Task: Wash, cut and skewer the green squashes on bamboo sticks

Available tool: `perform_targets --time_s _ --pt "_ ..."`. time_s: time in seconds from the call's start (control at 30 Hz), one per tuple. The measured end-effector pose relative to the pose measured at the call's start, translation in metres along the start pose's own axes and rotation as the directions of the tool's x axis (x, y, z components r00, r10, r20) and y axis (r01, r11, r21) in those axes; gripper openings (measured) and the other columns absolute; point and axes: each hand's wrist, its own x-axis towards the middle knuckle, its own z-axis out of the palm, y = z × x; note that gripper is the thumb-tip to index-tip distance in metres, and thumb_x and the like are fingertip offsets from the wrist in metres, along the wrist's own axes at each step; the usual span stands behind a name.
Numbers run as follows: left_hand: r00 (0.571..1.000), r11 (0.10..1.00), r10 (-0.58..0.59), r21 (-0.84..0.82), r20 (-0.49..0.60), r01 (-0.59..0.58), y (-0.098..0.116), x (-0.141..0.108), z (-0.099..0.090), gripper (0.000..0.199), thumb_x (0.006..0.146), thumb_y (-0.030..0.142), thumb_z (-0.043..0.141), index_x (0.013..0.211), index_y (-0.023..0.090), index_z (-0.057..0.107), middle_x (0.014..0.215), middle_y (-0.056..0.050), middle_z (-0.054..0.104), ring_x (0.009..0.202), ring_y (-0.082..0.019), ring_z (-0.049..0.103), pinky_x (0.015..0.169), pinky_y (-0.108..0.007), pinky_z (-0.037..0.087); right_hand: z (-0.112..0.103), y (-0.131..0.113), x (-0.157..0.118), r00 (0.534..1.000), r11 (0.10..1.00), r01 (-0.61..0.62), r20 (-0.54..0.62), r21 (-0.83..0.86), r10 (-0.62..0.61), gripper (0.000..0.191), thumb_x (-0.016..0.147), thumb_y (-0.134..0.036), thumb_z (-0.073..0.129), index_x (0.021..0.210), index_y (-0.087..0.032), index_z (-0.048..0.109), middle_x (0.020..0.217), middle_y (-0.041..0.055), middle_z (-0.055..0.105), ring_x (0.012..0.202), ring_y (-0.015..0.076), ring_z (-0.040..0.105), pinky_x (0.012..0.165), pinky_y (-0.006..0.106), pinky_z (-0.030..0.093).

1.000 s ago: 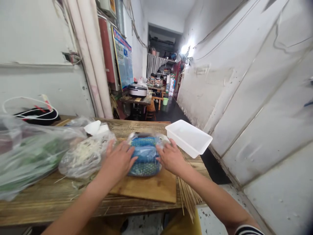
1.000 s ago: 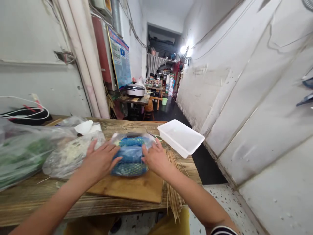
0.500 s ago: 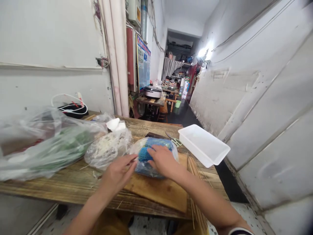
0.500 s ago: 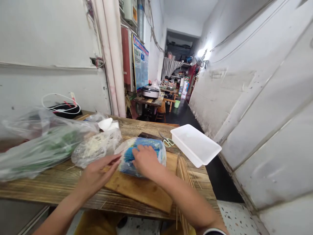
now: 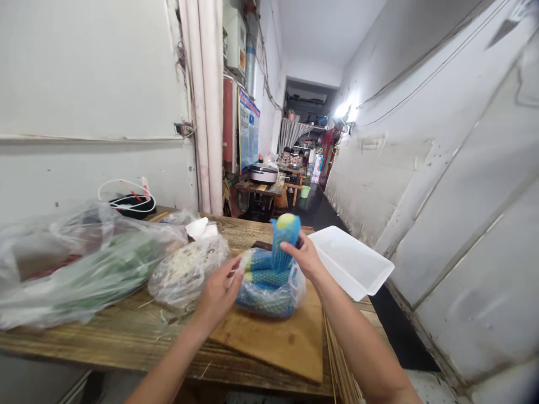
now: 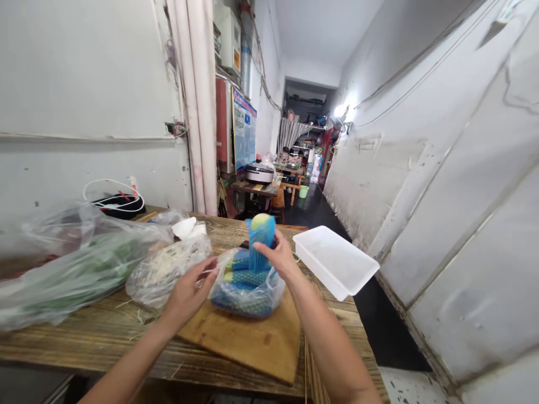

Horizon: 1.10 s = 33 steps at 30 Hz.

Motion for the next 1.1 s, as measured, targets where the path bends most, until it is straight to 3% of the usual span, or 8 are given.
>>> perform_targets --time_s 0.13,0.23,0.33,0.5,0.6,0.8,0.97,1.1 --pt "0.998 0.975 0.063 -0.215 0.023 -0.057 0.054 0.016 0.007 0.061 0.082 0.053 0.052 0.132 0.018 0.049 0.134 -0.012 0.054 0.119 -0.025 0.054 0.095 -0.039 0.048 0.001 -0.022 -0.016 0.979 0.912 -0.077 -0.143 0.403 0.146 0.056 0.07 -0.065 0.061 0.103 -0.02 0.056 0.098 0.0071 0.07 0.093 0.0244 0.066 0.078 0.036 0.055" --pt "0.966 0.887 -0.005 -0.445 0.258 0.124 0.084 0.014 0.026 0.068 0.083 0.058 0.05 0.139 0.02 0.041 0.141 -0.012 0.047 0.124 -0.026 0.05 0.09 -0.036 0.052 0.01 -0.025 -0.047 0.971 0.902 -0.149 -0.111 0.404 0.21 0.056 0.082 -0.067 0.045 0.104 -0.017 0.059 0.099 0.0116 0.07 0.1 0.0273 0.064 0.081 0.041 0.055" --pt "0.899 0.733 -0.117 -0.574 0.423 0.365 0.099 -0.004 0.054 0.068 0.082 0.057 0.053 0.139 0.023 0.04 0.143 -0.01 0.046 0.127 -0.025 0.048 0.094 -0.033 0.05 0.017 -0.018 -0.079 0.964 0.969 -0.125 -0.205 0.211 0.169 0.055 0.091 -0.061 0.032 0.117 -0.019 0.058 0.115 0.0113 0.066 0.111 0.0252 0.06 0.092 0.043 0.051" --pt "0.872 0.605 -0.282 -0.631 0.401 0.486 0.105 -0.033 0.082 0.061 0.077 0.051 0.065 0.129 0.024 0.049 0.134 -0.008 0.055 0.121 -0.024 0.054 0.097 -0.032 0.048 -0.003 -0.017 -0.096 0.949 0.929 0.044 -0.275 -0.367 -0.153 0.048 0.093 -0.048 0.041 0.133 -0.023 0.047 0.142 0.0089 0.045 0.131 0.0221 0.04 0.112 0.045 0.029" --pt "0.794 0.5 -0.272 -0.626 0.544 0.599 0.11 -0.035 0.082 0.059 0.075 0.051 0.067 0.123 0.021 0.05 0.105 -0.009 0.069 0.089 -0.024 0.069 0.076 -0.036 0.057 -0.026 -0.023 -0.086 0.951 0.886 0.142 -0.189 -0.441 -0.246 0.038 0.09 -0.042 0.05 0.122 -0.022 0.056 0.127 0.0097 0.057 0.116 0.0212 0.052 0.101 0.039 0.041" --pt "0.758 0.434 -0.263 -0.628 0.597 0.646 0.115 -0.024 0.074 0.049 0.077 0.052 0.065 0.11 0.018 0.053 0.082 -0.006 0.069 0.062 -0.019 0.068 0.058 -0.032 0.056 -0.049 -0.033 -0.084 0.867 0.751 0.368 -0.089 -0.549 -0.49 0.015 0.091 -0.03 0.052 0.085 -0.02 0.061 0.095 0.0058 0.064 0.093 0.0183 0.056 0.086 0.034 0.045" --pt "0.774 0.414 -0.319 -0.655 0.546 0.633 0.108 -0.014 0.074 0.045 0.081 0.056 0.057 0.099 0.015 0.058 0.077 -0.006 0.069 0.062 -0.018 0.066 0.059 -0.03 0.055 -0.027 -0.048 -0.123 0.884 0.642 0.429 0.149 -0.635 -0.443 0.026 0.096 -0.034 0.041 0.079 -0.021 0.055 0.073 0.0018 0.057 0.07 0.0159 0.053 0.065 0.029 0.043" --pt "0.836 0.418 -0.347 -0.728 0.425 0.543 0.109 -0.02 0.075 0.045 0.076 0.056 0.062 0.094 0.014 0.06 0.078 -0.004 0.069 0.07 -0.018 0.066 0.063 -0.027 0.054 0.02 -0.029 -0.17 0.801 0.393 0.475 0.201 -0.787 -0.564 0.019 0.093 -0.024 0.04 0.083 -0.021 0.056 0.064 0.0038 0.059 0.059 0.0182 0.051 0.054 0.032 0.04"
